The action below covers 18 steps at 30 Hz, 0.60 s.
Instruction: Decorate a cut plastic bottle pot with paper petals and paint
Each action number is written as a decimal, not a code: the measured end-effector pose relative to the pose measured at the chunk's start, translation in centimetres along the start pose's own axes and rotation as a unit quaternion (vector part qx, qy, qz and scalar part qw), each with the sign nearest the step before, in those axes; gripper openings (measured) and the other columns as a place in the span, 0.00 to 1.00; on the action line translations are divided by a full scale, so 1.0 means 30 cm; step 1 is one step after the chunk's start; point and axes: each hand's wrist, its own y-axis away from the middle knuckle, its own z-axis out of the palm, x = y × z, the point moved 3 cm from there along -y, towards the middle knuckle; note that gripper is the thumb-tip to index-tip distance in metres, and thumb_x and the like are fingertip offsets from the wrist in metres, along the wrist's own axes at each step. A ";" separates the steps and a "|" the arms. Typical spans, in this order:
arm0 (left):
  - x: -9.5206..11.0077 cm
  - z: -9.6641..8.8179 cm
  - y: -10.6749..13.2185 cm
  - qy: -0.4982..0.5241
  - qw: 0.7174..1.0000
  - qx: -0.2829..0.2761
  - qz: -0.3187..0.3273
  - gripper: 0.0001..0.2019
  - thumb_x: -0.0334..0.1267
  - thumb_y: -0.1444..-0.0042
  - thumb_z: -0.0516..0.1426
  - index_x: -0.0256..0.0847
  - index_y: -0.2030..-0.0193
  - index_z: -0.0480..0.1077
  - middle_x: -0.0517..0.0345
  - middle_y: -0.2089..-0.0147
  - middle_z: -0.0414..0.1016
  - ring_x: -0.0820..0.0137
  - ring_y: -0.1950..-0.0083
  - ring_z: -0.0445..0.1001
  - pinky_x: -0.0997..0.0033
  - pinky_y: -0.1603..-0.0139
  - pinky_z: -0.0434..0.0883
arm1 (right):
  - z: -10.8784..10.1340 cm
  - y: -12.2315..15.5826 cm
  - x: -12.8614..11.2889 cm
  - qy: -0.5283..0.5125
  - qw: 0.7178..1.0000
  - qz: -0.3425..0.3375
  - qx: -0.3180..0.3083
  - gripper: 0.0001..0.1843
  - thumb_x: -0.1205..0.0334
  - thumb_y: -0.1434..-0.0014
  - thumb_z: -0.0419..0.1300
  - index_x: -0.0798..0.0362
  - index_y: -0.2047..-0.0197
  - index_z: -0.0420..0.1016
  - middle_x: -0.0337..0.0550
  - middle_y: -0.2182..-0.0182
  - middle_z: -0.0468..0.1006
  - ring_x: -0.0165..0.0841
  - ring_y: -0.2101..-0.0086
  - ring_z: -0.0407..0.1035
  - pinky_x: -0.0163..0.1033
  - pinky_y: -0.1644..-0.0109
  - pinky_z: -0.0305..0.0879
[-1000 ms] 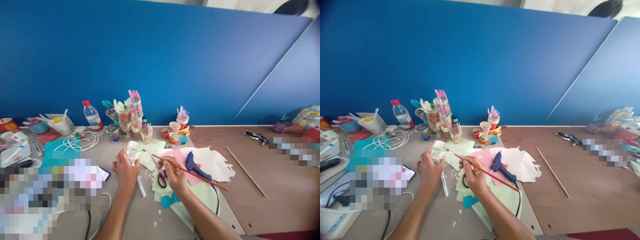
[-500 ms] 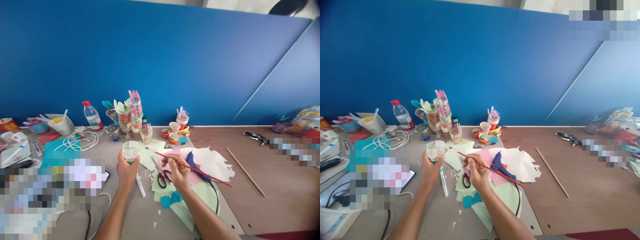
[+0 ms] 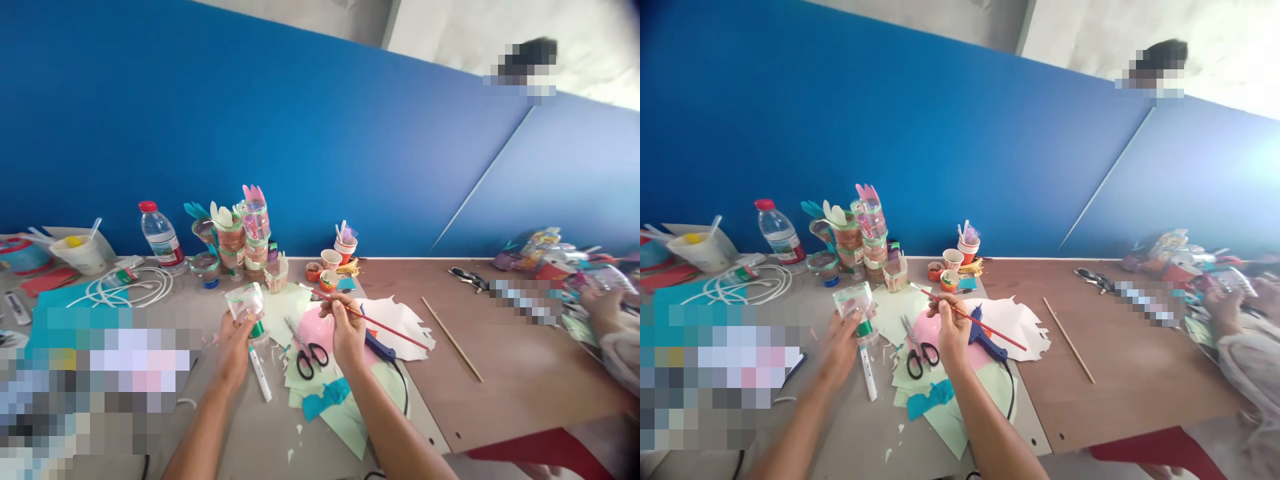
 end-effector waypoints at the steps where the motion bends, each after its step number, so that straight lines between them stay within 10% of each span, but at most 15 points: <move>1: 0.004 0.005 0.005 0.016 1.000 -0.012 -0.011 0.23 0.45 0.55 0.65 0.46 0.53 0.66 0.57 0.53 0.76 0.64 0.55 0.76 0.69 0.62 0.70 | -0.001 -0.006 -0.008 -0.002 1.000 -0.003 0.010 0.07 0.59 0.43 0.60 0.53 0.63 0.72 0.38 0.74 0.76 0.30 0.74 0.70 0.40 0.66 0.67; 12: 0.011 0.003 0.009 0.110 0.991 -0.043 -0.065 0.21 0.45 0.55 0.64 0.43 0.54 0.69 0.56 0.54 0.75 0.63 0.59 0.77 0.72 0.69 0.71 | -0.028 -0.091 -0.119 -0.017 0.998 0.007 0.052 0.10 0.57 0.49 0.62 0.53 0.65 0.72 0.38 0.75 0.76 0.30 0.75 0.69 0.38 0.67 0.65; 18: 0.004 0.000 0.008 0.108 0.991 -0.057 -0.057 0.18 0.45 0.54 0.64 0.41 0.57 0.70 0.54 0.51 0.75 0.61 0.56 0.76 0.71 0.69 0.72 | -0.064 -0.198 -0.117 0.159 0.985 -0.023 0.061 0.13 0.55 0.48 0.57 0.54 0.63 0.70 0.41 0.73 0.77 0.32 0.73 0.71 0.41 0.63 0.69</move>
